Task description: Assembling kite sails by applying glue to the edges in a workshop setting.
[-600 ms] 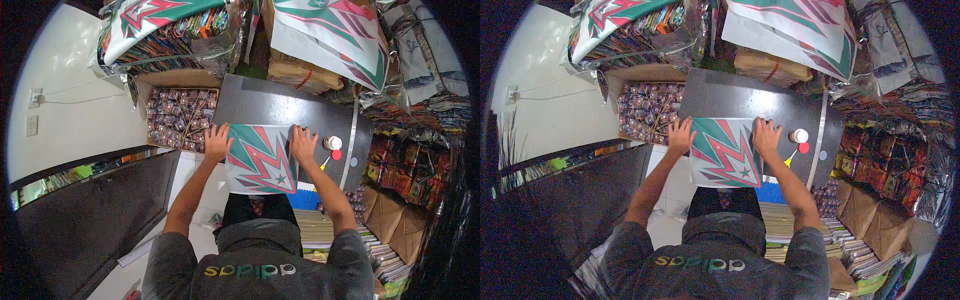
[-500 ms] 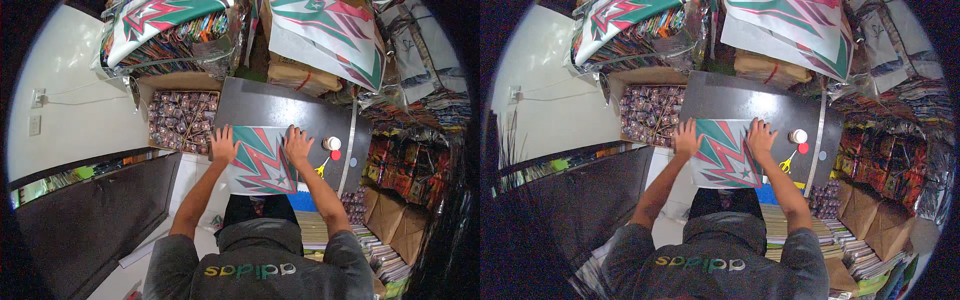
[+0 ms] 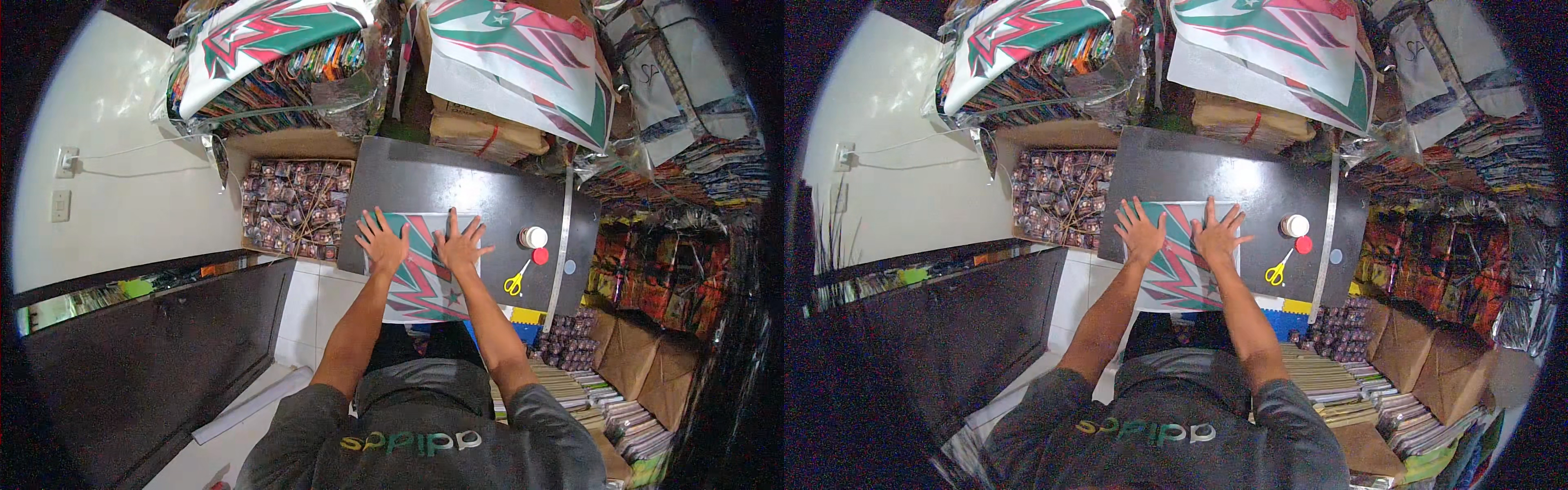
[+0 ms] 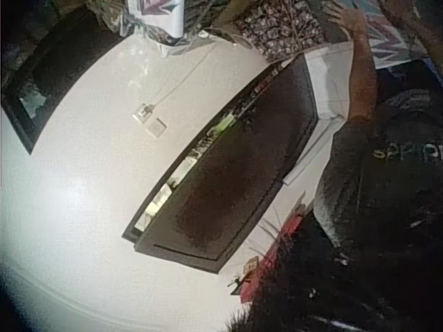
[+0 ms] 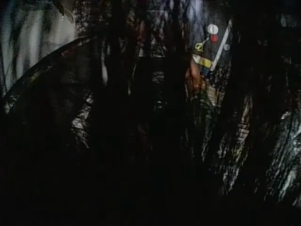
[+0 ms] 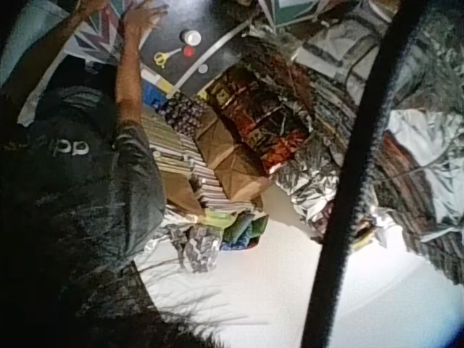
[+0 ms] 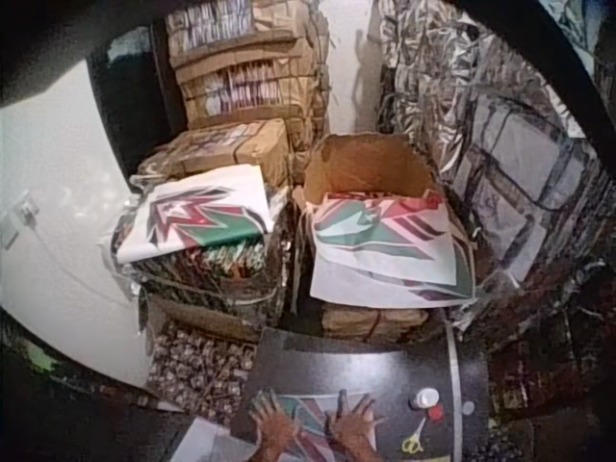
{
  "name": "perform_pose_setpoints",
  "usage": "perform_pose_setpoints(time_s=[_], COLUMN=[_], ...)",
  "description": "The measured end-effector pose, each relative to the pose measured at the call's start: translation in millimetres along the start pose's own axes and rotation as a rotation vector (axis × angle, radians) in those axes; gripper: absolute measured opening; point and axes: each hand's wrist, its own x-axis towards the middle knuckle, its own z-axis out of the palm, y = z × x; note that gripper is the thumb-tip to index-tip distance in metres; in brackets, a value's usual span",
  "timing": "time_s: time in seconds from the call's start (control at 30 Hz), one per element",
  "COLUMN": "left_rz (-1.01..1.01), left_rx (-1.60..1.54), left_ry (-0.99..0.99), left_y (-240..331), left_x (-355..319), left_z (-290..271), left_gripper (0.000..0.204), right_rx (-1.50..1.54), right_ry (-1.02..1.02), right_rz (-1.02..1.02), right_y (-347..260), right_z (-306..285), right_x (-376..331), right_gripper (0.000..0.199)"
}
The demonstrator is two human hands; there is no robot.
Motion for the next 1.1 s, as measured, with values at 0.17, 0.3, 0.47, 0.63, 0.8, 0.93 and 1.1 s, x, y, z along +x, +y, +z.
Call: perform_pose_setpoints(time_s=[0.17, 0.3, 0.47, 0.63, 0.8, 0.93, 1.1], left_rz=[-0.069, -0.110, -0.152, -0.156, -0.172, -0.231, -0.230], left_rx=[0.002, -0.037, -0.048, -0.022, -0.067, -0.060, -0.078], left_ry=[0.055, -0.002, -0.051, -0.003, 0.057, 0.027, 0.104], left_y=[8, 18, 27, 27, 40, 36, 25], left_x=[6, 5, 3, 5, 5, 12, 19], left_z=[7, 4, -2, 3, 2, 7, 11], left_gripper=[0.099, 0.098, 0.099, 0.105, 0.113, 0.112, 0.094], right_rx=[-0.045, -0.083, -0.065, -0.026, -0.057, 0.016, 0.011], right_ry=[-0.047, -0.005, 0.096, 0.201, 0.241, 0.228, 0.271], right_rz=[-0.080, -0.054, -0.016, -0.018, -0.045, -0.010, -0.013], right_y=[-3, 4, 20, 25, 24, 23, 26], right_z=[-4, 4, 20, 26, 25, 23, 26], right_x=[-7, -6, 7, 13, 7, 12, 15], right_gripper=[0.073, 0.072, 0.078, 0.082, 0.088, 0.086, 0.090])
